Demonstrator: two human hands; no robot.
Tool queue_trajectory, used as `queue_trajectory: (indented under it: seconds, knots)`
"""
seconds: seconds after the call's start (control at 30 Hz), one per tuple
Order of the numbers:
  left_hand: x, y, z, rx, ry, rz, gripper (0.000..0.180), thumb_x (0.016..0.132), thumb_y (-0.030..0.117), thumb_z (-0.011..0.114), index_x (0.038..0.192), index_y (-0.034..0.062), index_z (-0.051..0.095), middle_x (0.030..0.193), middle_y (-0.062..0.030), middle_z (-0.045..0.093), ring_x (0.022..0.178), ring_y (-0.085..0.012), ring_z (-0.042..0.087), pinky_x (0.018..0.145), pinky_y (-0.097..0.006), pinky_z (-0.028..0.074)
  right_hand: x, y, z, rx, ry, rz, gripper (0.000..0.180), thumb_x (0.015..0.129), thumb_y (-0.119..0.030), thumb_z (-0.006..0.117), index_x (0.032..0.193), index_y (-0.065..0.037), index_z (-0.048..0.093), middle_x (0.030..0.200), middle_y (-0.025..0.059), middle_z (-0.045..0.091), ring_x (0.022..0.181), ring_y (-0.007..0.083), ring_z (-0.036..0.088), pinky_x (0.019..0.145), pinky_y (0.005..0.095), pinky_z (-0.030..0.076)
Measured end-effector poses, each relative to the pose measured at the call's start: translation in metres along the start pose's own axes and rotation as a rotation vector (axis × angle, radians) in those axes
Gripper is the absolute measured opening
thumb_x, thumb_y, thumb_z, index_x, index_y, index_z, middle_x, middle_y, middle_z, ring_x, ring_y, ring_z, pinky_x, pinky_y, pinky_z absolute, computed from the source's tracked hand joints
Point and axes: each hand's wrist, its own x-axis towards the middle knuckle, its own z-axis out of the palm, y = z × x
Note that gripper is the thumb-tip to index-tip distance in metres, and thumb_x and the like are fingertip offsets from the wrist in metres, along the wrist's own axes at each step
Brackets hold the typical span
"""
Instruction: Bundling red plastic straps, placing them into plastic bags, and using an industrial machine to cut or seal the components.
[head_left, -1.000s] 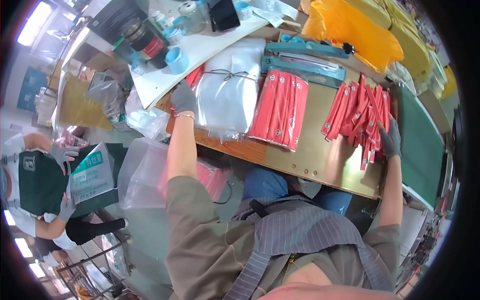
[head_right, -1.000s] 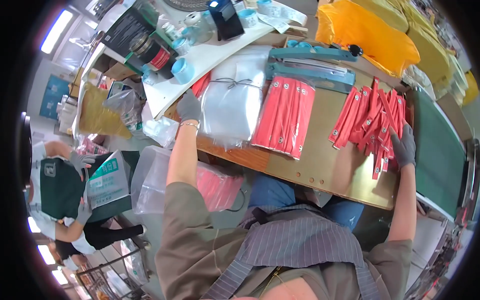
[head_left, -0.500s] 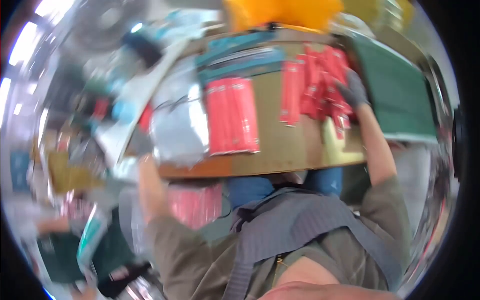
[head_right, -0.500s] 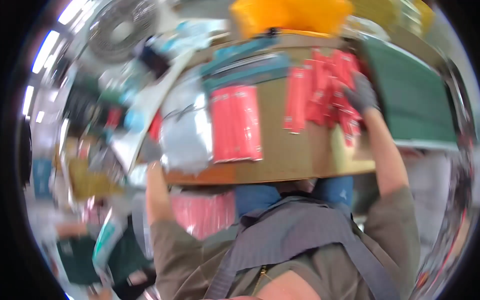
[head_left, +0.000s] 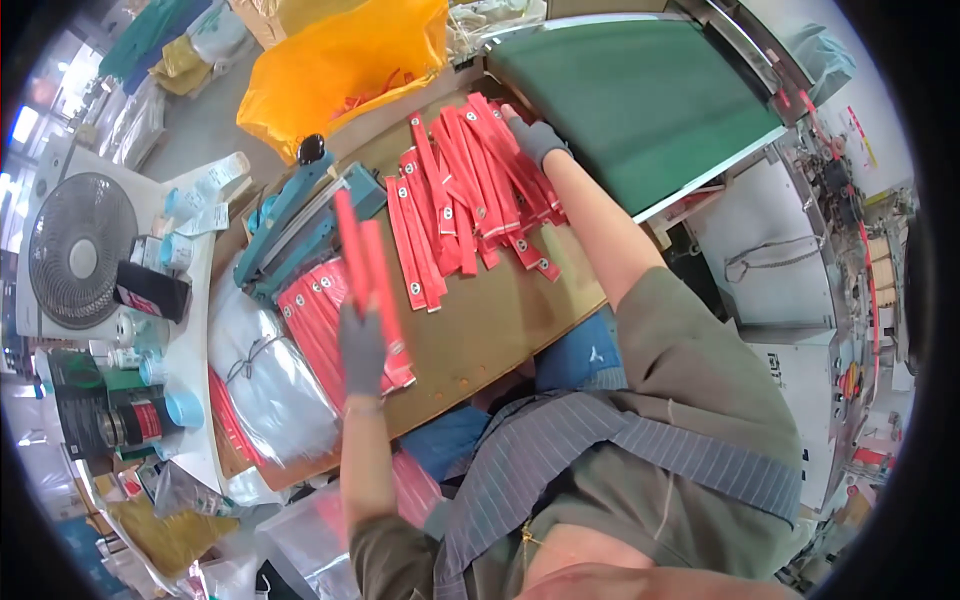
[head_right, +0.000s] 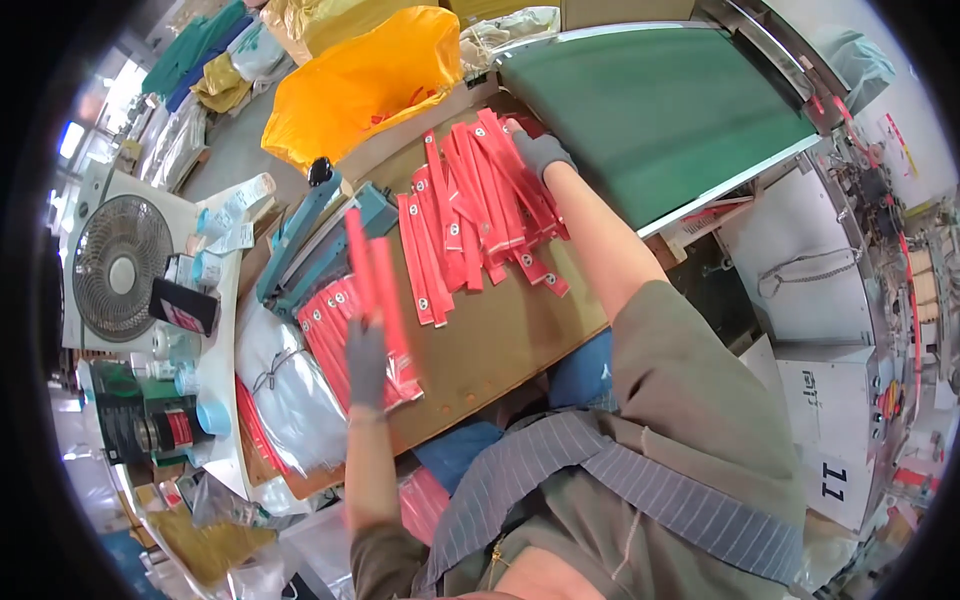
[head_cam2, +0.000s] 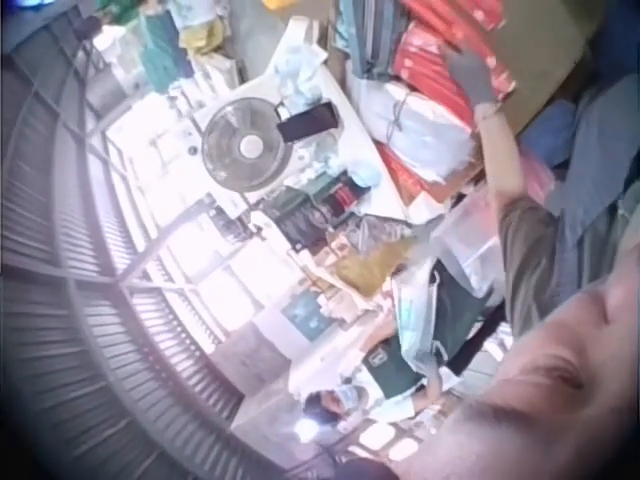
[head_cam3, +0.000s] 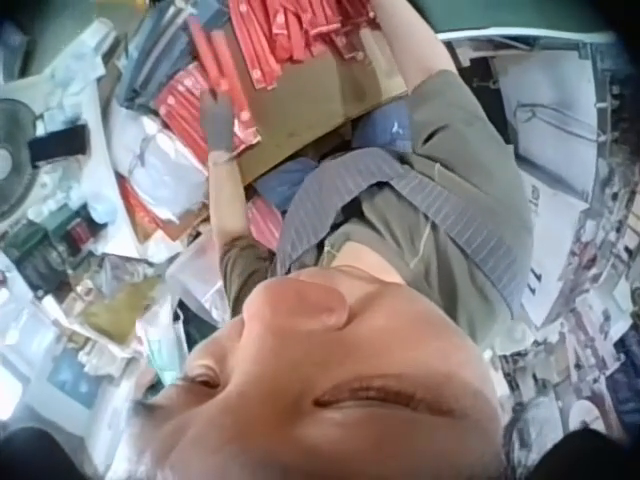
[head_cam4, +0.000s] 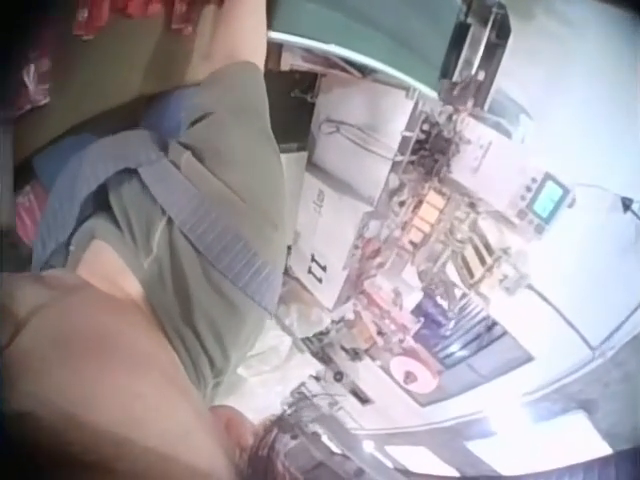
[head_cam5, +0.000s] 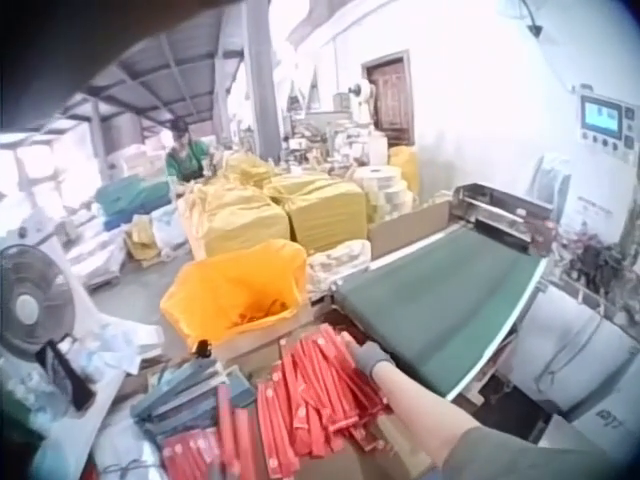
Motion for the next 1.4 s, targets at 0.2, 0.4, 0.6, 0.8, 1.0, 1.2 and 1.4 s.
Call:
queue_trajectory:
  seconds: [0.2,0.4,0.6,0.8,1.0,1.2,1.4]
  knots:
    - [0.121,0.076,0.076,-0.22,-0.262,-0.105,0.07,0.088,0.049,0.051,0.129,-0.0062,0.04,0.128,-0.0227,0.048,0.118,-0.0267,0.048,0.097,-0.034,0.039,-0.043,-0.033,0.035,-0.31,-0.098,-0.252,0.137,0.05,-0.084,0.058,0.137,0.013,0.017,0.129,0.0329,0.042,0.122,0.0366,0.044,0.101,0.0363,0.036]
    - [0.095,0.089,0.111,-0.906,-0.349,-0.318,0.058,0.091,0.044,0.049,0.122,-0.005,0.049,0.115,-0.012,0.058,0.102,-0.0194,0.057,0.09,-0.032,0.045,-0.096,-0.008,0.073,0.425,-0.554,-0.177,0.085,0.06,-0.047,0.078,0.12,0.005,0.047,0.115,0.0214,0.057,0.104,0.031,0.057,0.091,0.0388,0.046]
    - [-0.094,0.022,0.075,-0.474,-0.358,-0.359,0.046,0.093,0.032,0.048,0.118,-0.0062,0.053,0.112,-0.0149,0.058,0.112,-0.0194,0.051,0.094,-0.031,0.042,-0.224,0.079,0.017,0.911,-1.076,0.046,0.069,0.07,-0.025,0.077,0.126,0.001,0.045,0.116,0.013,0.058,0.107,0.0218,0.055,0.095,0.0354,0.043]
    - [-0.084,0.046,0.061,-1.069,-0.202,-0.306,0.044,0.084,0.031,0.063,0.111,-0.003,0.056,0.099,-0.008,0.062,0.087,-0.0158,0.06,0.075,-0.03,0.05,-0.232,0.033,0.03,0.848,-1.195,0.153,0.048,0.078,-0.022,0.07,0.116,0.001,0.054,0.101,0.0104,0.063,0.093,0.0196,0.061,0.083,0.0323,0.049]
    - [-0.098,0.141,-0.028,-1.003,-0.15,0.501,0.079,0.061,0.013,0.082,0.128,0.0018,0.041,0.118,-0.0082,0.054,0.109,-0.015,0.05,0.094,-0.031,0.042,-0.221,-0.012,0.004,0.941,-0.843,-0.794,0.074,0.07,-0.031,0.075,0.128,-0.001,0.041,0.118,0.0101,0.055,0.105,0.0219,0.055,0.091,0.0346,0.045]
    - [-0.073,0.065,-0.011,-0.621,-0.113,0.516,0.087,0.055,0.02,0.086,0.127,0.0028,0.039,0.119,-0.0083,0.054,0.112,-0.0155,0.049,0.095,-0.033,0.041,-0.247,-0.034,0.015,0.716,-1.071,-0.893,0.117,0.052,-0.04,0.087,0.142,-0.003,0.022,0.133,0.0131,0.042,0.12,0.0239,0.045,0.099,0.0361,0.038]
    - [-0.093,0.078,-0.019,-0.696,-0.126,0.638,0.081,0.053,0.026,0.086,0.119,0.0037,0.045,0.112,-0.0115,0.057,0.101,-0.0203,0.057,0.087,-0.033,0.046,-0.293,-0.036,0.01,0.707,-0.879,-0.811,0.098,0.057,-0.024,0.081,0.138,-0.004,0.029,0.124,0.0088,0.047,0.112,0.0206,0.049,0.096,0.0324,0.04]
